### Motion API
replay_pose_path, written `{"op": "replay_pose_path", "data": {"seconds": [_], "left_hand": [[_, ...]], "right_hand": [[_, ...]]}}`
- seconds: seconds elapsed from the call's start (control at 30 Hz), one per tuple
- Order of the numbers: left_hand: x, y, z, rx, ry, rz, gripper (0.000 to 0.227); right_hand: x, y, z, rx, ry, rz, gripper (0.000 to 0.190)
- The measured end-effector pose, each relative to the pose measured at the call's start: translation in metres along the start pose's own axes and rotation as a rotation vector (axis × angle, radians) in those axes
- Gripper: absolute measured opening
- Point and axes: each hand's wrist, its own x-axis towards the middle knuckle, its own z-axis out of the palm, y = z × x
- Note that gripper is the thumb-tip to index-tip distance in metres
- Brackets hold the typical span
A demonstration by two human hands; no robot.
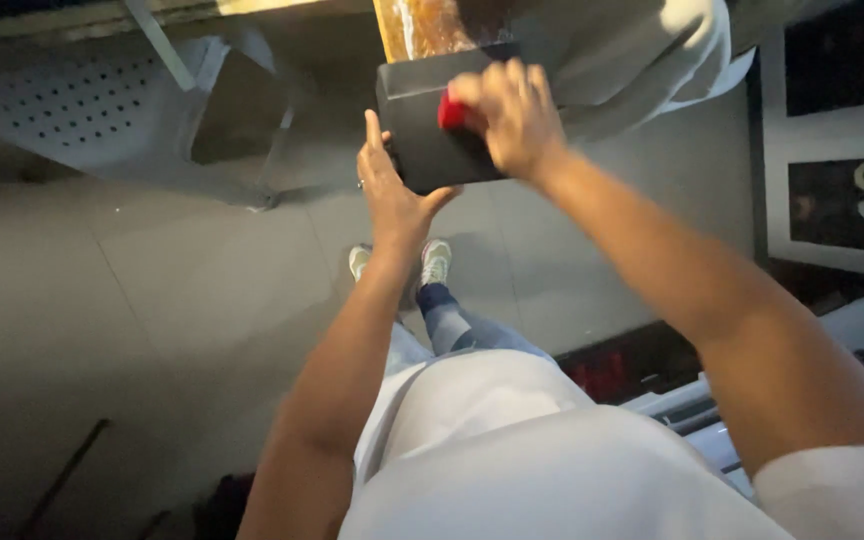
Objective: Applying glue to a box with a roller and brush, then wrapping it with a black sheet and smoothing it with a squeegee.
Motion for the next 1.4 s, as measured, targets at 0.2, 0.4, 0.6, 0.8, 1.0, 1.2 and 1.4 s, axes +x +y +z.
{"op": "replay_pose_path", "data": {"seconds": [0.2,0.4,0.6,0.8,1.0,1.2,1.4], "left_hand": [[-0.005,0.007,-0.001,0.02,-0.011,-0.122,0.143],[-0.005,0.003,0.0,-0.033,0.02,-0.081,0.145],[-0.008,0.008,-0.006,-0.004,0.006,-0.109,0.137],[-0.008,0.001,-0.002,0.016,-0.008,-0.105,0.14],[-0.008,-0.004,-0.003,0.004,0.035,-0.075,0.132],[-0.006,0.003,-0.011,-0.011,-0.026,-0.077,0.133],[-0.005,-0.013,-0.006,0.126,-0.059,-0.003,0.121]], "right_hand": [[0.013,-0.014,-0.006,-0.154,-0.009,-0.144,0.019],[0.025,-0.022,-0.014,0.03,0.097,-0.008,0.03],[0.012,-0.039,-0.009,-0.102,0.016,-0.182,0.025],[0.037,-0.035,0.007,-0.051,0.108,0.014,0.026],[0.029,-0.059,-0.002,-0.125,0.095,-0.122,0.021],[0.046,-0.065,0.013,-0.1,0.226,0.205,0.032],[-0.02,-0.032,0.038,-0.132,0.191,0.688,0.058]]}}
